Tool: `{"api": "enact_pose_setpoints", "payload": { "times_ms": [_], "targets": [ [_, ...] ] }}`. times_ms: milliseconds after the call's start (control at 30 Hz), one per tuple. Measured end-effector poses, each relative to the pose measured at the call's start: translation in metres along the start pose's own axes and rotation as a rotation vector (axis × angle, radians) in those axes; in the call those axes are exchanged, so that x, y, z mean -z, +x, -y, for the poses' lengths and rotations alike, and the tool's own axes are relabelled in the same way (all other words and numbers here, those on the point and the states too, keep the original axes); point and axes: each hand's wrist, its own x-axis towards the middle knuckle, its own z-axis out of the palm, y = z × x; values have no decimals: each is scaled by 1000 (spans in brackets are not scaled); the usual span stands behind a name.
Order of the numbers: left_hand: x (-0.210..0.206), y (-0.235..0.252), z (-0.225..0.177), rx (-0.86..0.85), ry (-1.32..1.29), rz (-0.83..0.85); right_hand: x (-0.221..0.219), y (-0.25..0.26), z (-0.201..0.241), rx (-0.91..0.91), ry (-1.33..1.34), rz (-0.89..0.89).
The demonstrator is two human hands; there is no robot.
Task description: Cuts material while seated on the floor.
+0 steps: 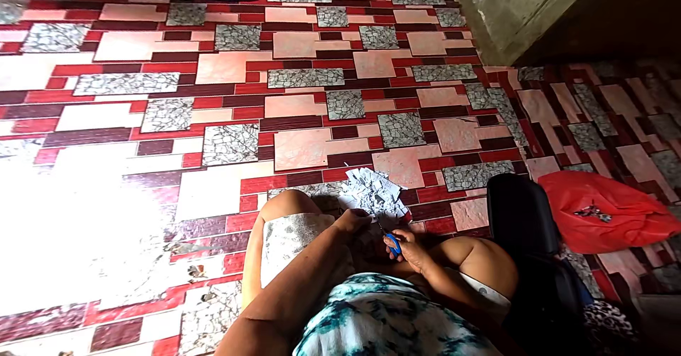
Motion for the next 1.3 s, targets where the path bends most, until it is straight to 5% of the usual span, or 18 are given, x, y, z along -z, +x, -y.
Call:
{"api": "enact_pose_setpoints", "payload": {
  "times_ms": [1067,1300],
  "targets": [
    [0,0,-1,58,-117,-14,-1,-2,2,81,-42,-79],
    [-1,0,-2,72,-146,-43,2,0,-1,-13,20,-30]
  ]
}}
